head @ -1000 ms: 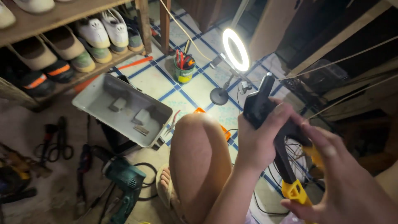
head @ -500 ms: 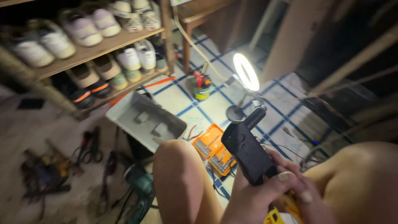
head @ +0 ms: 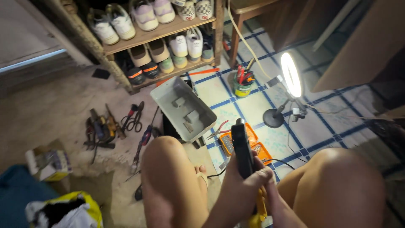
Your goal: Repairing a metal box using a rivet gun to attach a hinge.
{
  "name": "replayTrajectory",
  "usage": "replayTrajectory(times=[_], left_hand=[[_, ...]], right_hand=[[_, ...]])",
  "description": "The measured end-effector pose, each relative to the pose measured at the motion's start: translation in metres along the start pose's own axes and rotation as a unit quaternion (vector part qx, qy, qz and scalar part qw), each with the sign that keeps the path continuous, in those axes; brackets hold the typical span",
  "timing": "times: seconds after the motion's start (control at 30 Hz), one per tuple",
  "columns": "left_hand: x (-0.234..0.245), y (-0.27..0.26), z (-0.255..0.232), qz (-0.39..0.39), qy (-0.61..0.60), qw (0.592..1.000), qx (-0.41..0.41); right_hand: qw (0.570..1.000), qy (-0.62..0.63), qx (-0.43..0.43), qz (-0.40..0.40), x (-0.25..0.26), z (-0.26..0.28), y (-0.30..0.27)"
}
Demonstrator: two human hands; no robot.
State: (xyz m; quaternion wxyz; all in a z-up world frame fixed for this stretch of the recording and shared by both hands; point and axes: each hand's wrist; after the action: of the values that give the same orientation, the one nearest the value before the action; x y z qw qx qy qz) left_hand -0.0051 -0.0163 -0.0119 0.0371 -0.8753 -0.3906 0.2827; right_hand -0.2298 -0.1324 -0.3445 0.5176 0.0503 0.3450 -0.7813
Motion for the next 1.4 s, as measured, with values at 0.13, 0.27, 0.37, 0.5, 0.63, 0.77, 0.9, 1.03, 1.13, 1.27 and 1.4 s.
replayTrajectory(times=[0.13, 0.27, 0.37, 0.5, 0.63, 0.77, 0.9, 1.03, 1.13, 1.27, 1.4], left_hand=[[-0.001, 0.0, -0.001, 0.005, -0.027, 0.999, -0.042], [-0.005, -0.006, 0.001, -0.042, -0.002, 0.996, -0.082], [-0.007, -0.013, 0.002, -0.095, 0.009, 0.985, -0.143], [-0.008, -0.022, -0.002, -0.164, -0.008, 0.976, -0.146], [-0.002, -0.043, -0.016, -0.159, -0.024, 0.976, -0.149], [0.021, -0.057, -0.011, -0.137, -0.026, 0.975, -0.173], [0.057, -0.077, -0.012, -0.204, -0.009, 0.957, -0.204], [0.114, -0.091, -0.053, -0.324, 0.025, 0.94, -0.108], [0.169, -0.096, -0.096, -0.344, -0.004, 0.927, -0.148], [0.293, -0.11, -0.15, -0.363, 0.142, 0.917, -0.083], [0.408, -0.138, -0.166, -0.279, 0.097, 0.95, -0.102]], right_hand=[[0.997, 0.031, -0.064, 0.019, -0.046, 0.079, 0.047], [0.989, 0.044, -0.136, 0.041, -0.113, 0.177, 0.069], [0.985, -0.097, -0.02, 0.138, -0.133, 0.201, 0.029], [0.906, -0.256, 0.184, 0.282, -0.128, 0.205, 0.008], [0.932, -0.196, 0.004, 0.306, -0.125, 0.197, 0.045], [0.825, -0.324, 0.148, 0.438, -0.183, 0.215, 0.027], [0.851, 0.062, -0.293, 0.431, -0.187, 0.138, 0.169], [0.734, -0.462, 0.177, 0.465, -0.328, 0.24, 0.006], [0.695, -0.52, 0.164, 0.468, -0.391, 0.241, 0.048], [0.713, -0.416, 0.107, 0.554, -0.511, 0.217, 0.12], [0.716, -0.449, 0.184, 0.503, -0.611, 0.141, 0.173]])
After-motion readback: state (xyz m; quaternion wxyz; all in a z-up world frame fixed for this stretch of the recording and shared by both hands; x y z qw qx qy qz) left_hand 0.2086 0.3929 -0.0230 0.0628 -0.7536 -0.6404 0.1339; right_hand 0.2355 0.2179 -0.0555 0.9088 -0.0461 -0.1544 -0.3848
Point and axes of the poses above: each hand's wrist, its own y-axis towards the middle knuckle, its own x-axis out of the back of the hand, z = x × y, and after that the axes turned 12 degrees about z, right-handed
